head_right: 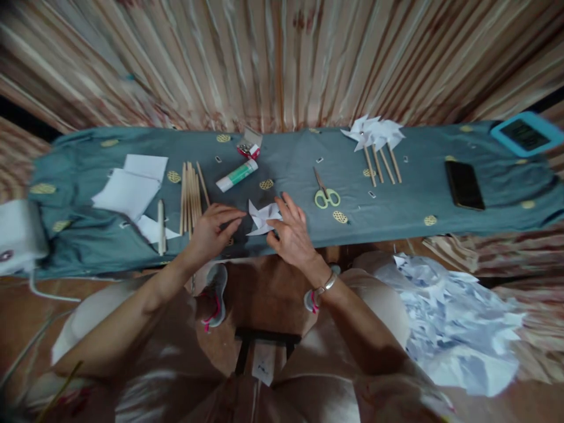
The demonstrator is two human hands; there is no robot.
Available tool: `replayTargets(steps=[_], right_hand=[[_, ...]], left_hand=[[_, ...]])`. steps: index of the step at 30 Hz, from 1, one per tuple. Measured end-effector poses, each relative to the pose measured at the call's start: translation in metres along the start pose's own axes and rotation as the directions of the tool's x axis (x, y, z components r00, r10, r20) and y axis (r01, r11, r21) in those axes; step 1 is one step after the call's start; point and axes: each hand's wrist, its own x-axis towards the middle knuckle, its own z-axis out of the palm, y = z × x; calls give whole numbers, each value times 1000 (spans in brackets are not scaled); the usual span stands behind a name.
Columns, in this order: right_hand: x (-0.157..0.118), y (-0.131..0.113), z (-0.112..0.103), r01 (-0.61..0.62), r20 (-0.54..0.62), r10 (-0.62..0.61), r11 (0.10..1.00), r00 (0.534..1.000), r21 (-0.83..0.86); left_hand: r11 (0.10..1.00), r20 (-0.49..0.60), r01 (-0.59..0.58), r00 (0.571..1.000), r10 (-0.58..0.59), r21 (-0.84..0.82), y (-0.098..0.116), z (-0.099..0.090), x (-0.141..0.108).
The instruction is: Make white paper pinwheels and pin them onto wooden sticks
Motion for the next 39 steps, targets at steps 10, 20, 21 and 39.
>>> replayTargets(steps=[10, 20, 21, 39], right_hand=[[10, 9, 11, 12, -83, -6, 997, 997, 70], [18, 7, 16, -52, -128, 91, 959, 988, 279], [18, 6, 16, -48, -125, 87, 958, 988, 284], [5, -25, -3, 148, -207, -121, 982, 971, 119]], left_hand=[[432, 82, 402, 801, -593, -807, 29, 19, -28], [-161, 396, 386, 669, -629, -908, 55, 32, -19], [-174, 396, 375, 667, -631, -910, 54, 33, -16], [8, 253, 327, 746, -616, -945, 52, 27, 2]])
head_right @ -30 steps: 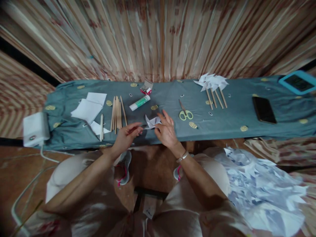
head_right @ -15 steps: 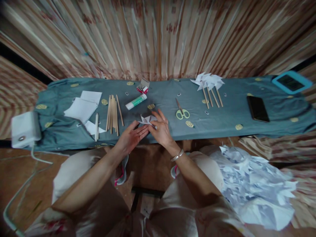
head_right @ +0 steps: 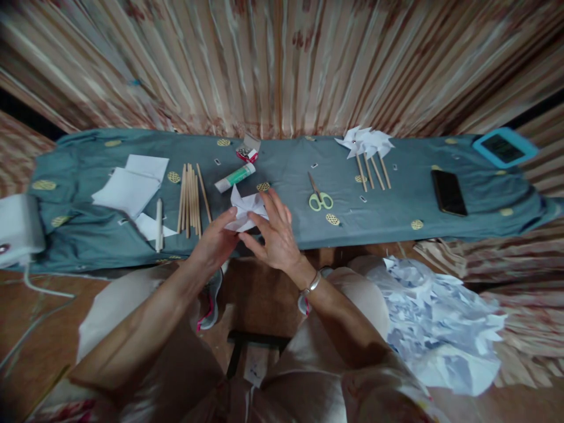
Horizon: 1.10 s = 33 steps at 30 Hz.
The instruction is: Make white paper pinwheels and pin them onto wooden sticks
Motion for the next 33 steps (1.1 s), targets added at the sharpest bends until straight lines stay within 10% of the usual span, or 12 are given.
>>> replayTargets(steps=[33], right_hand=[[3, -5, -28, -98, -66, 114, 973, 991, 207]], left_hand=[[995, 14, -94, 996, 93, 36, -4, 17, 11]])
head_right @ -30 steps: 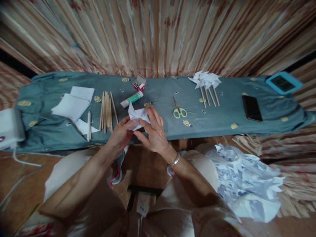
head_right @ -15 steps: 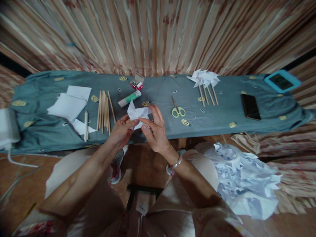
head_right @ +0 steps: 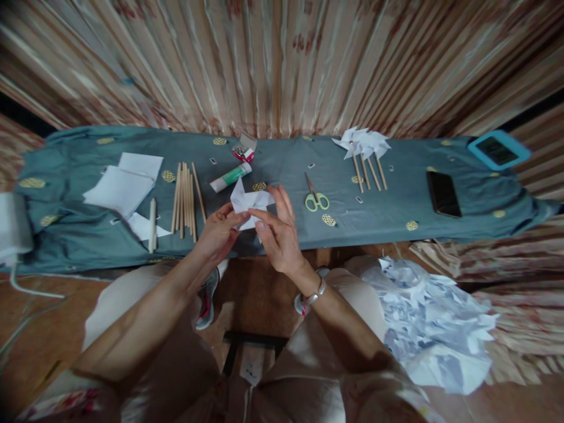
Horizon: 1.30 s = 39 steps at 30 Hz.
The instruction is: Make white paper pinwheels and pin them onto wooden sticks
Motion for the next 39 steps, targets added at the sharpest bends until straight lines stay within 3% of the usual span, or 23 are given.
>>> replayTargets(steps=[5, 8, 12, 14, 16, 22, 24, 28, 30, 32, 36, 39], right_hand=[[12, 6, -11, -12, -152, 25, 996, 988, 87], [24, 18, -19, -117, -265, 177, 967, 948, 227], [43, 40, -19, -228, -356, 439, 835, 825, 501], [52, 52, -14, -267, -342, 574, 725, 744, 634], [59, 61, -9, -284, -317, 639, 658, 701, 697], [79, 68, 14, -297, -292, 632, 658, 718, 692], [88, 67, 23, -341, -254, 619, 677, 743, 652], [114, 67, 42, -390, -145, 517, 776, 844, 496], [130, 68, 50, -393, -115, 442, 870, 890, 298], [147, 67, 55, -351, -64, 350, 936, 935, -15], [179, 60, 61, -200, 127, 241, 941, 962, -272], [197, 55, 67, -17, 327, 217, 854, 920, -520]], left_hand=[[1000, -18, -8, 1000, 8, -7, 5, 3, 5], [998, -26, -45, 999, 44, -32, 9, 7, 10], [996, -33, -75, 997, 74, -53, 11, 13, 15], [995, -29, -82, 996, 81, -56, 11, 16, 16], [995, -26, -86, 996, 85, -58, 11, 20, 16], [994, -32, -69, 997, 67, -79, 15, 29, 14], [993, -29, -76, 997, 74, -86, 18, 31, 13], [990, -41, -87, 996, 83, -109, 22, 33, 10], [986, -46, -89, 995, 83, -139, 23, 33, 10], [983, -45, -80, 996, 73, -164, 23, 33, 9], [984, -55, -35, 998, 26, -172, 25, 32, 9], [981, -55, -32, 998, 21, -191, 27, 32, 8]])
